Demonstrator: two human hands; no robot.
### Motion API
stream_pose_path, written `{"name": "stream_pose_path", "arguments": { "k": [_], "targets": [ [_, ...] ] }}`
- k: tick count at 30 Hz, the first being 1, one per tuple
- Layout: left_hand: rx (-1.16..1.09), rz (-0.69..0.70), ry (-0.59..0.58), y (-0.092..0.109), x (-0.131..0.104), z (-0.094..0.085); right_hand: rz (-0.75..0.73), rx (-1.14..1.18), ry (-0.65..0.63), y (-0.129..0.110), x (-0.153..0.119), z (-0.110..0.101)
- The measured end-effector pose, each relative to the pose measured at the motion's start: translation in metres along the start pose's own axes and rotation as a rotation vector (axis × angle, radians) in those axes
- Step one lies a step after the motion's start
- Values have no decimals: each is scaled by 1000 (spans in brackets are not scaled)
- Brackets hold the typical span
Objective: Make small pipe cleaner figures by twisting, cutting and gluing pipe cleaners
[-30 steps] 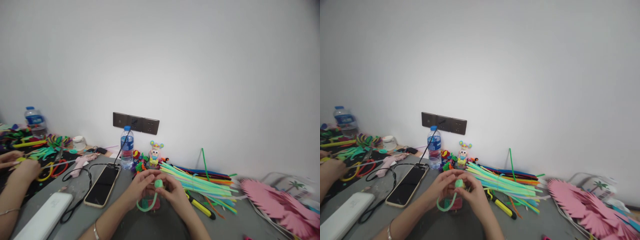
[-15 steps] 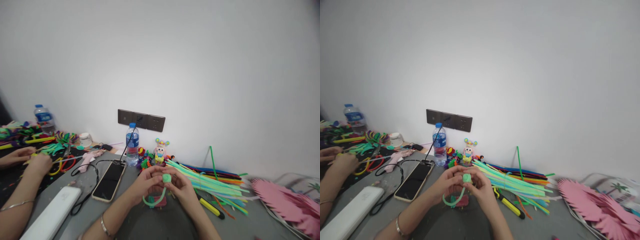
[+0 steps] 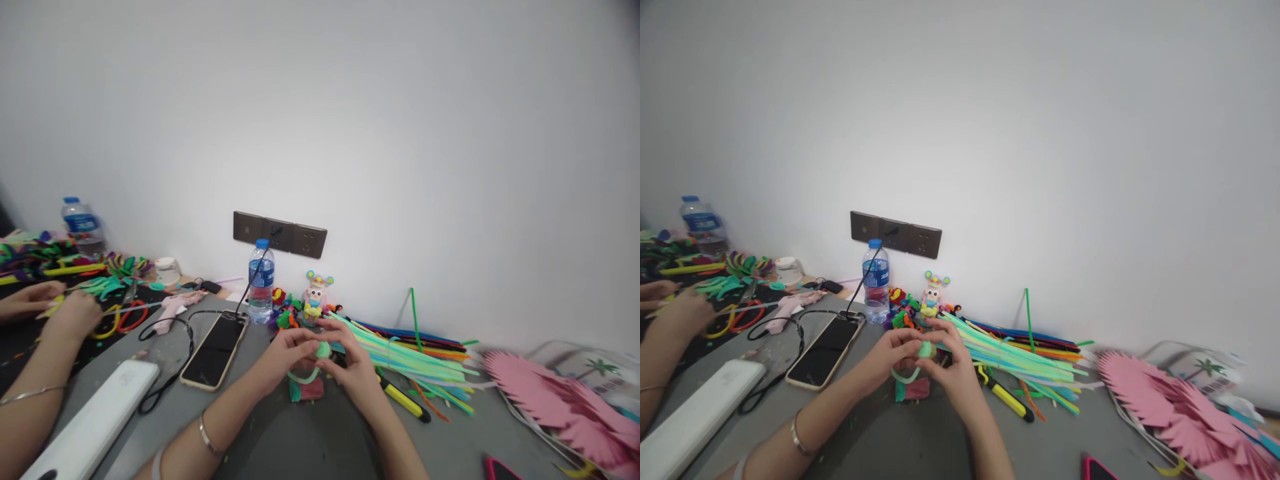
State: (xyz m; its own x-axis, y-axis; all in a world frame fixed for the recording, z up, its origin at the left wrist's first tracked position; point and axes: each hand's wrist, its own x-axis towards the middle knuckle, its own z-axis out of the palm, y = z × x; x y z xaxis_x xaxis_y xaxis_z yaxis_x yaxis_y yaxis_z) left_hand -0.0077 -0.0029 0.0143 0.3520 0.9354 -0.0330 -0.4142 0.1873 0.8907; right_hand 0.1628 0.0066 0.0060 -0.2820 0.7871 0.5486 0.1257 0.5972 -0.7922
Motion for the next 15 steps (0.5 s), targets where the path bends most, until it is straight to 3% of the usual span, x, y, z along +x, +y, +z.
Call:
{"name": "stream_pose_path", "arguments": {
  "k": [7, 15],
  "targets": [
    [86, 28, 2, 0, 1, -1, -29, 31, -39, 3, 0, 3],
    [263, 97, 92, -9, 8, -3, 12, -128, 88, -6, 2, 2]
  ]
}}
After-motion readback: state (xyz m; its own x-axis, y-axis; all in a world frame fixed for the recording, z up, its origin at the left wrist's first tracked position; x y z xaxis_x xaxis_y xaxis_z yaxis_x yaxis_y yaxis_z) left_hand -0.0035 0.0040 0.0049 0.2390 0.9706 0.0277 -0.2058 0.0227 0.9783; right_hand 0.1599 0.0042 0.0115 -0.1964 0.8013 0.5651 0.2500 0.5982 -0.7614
